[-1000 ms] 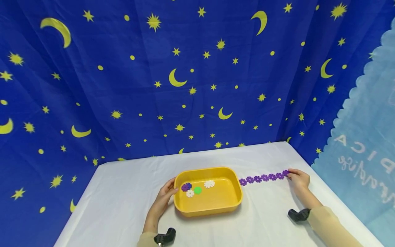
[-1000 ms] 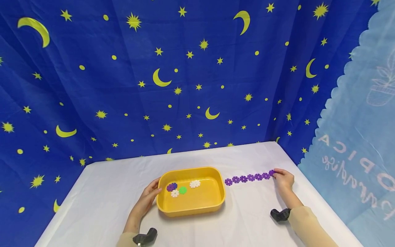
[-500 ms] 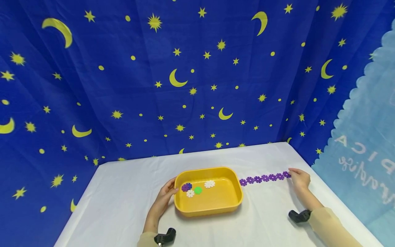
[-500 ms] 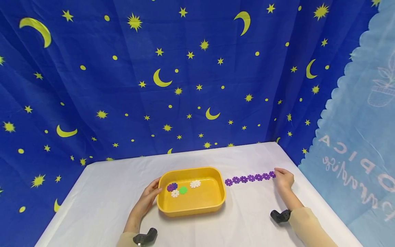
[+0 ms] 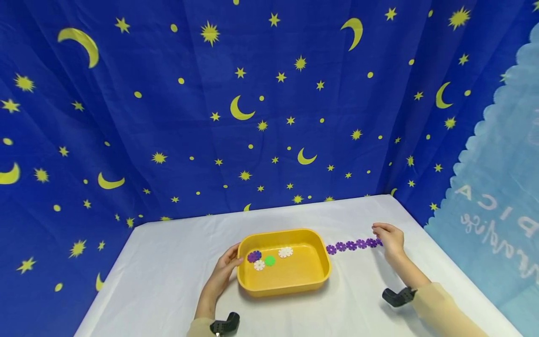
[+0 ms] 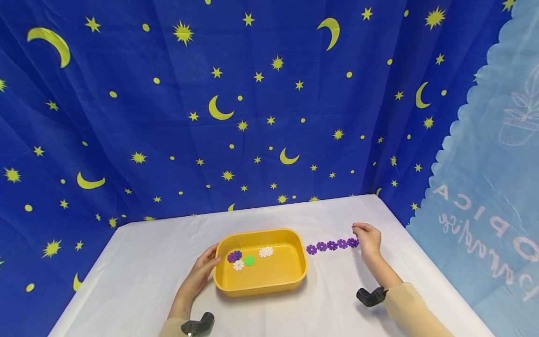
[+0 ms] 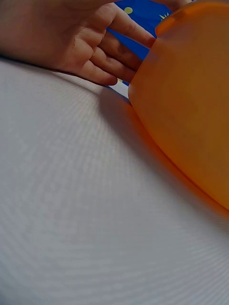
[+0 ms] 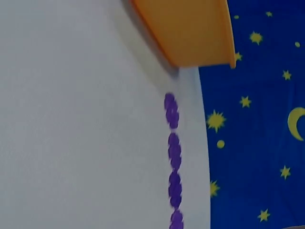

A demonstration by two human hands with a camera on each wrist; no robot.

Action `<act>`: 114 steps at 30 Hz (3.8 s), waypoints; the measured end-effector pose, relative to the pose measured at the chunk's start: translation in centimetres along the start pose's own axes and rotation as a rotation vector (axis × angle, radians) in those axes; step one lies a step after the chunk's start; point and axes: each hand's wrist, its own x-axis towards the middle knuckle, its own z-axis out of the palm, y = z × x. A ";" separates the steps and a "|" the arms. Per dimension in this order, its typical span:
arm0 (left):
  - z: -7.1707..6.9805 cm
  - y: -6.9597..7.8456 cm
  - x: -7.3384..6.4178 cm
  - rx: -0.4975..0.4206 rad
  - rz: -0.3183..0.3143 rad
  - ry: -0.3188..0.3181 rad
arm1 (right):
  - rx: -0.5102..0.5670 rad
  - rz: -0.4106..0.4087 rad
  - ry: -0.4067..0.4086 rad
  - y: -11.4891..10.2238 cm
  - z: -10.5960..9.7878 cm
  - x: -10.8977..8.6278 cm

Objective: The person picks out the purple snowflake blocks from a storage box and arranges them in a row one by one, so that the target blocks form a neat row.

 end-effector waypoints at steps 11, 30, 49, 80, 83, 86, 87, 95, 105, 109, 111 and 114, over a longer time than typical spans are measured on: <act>-0.1 -0.3 0.0 0.008 0.010 0.003 | 0.172 -0.106 -0.174 -1.1 2.5 -1.7; 0.2 0.1 0.0 0.003 -0.011 0.011 | 0.061 -0.014 -0.237 -2.1 6.9 -3.5; 0.0 0.0 0.0 0.000 -0.007 0.001 | 0.112 0.001 -0.326 -2.7 11.6 -6.4; -0.1 0.1 -0.1 0.022 0.003 0.003 | 0.072 -0.142 -0.490 -2.2 21.2 -9.7; -0.1 0.1 -0.1 0.011 0.004 0.007 | 0.056 -0.165 -0.526 -3.0 21.5 -10.5; 0.0 0.1 -0.1 -0.001 0.004 0.011 | 0.043 -0.191 -0.572 -4.3 21.4 -11.7; 0.0 0.0 0.0 -0.002 0.007 0.008 | 0.034 -0.204 -0.583 -4.6 21.5 -12.0; 0.1 0.1 0.0 0.021 0.001 0.004 | -0.013 -0.316 -0.656 -1.5 23.9 -10.9; -0.1 0.2 -0.1 0.006 -0.002 -0.010 | -0.100 -0.351 -0.724 -0.2 25.2 -10.7; -0.1 0.3 -0.2 0.015 0.004 -0.013 | -0.140 -0.383 -0.746 0.3 25.6 -10.6; -0.2 0.2 -0.2 0.022 0.006 -0.012 | -0.152 -0.416 -0.758 0.4 25.8 -10.6; -0.1 0.2 -0.2 0.027 0.010 -0.011 | -0.161 -0.459 -0.785 0.6 25.8 -10.7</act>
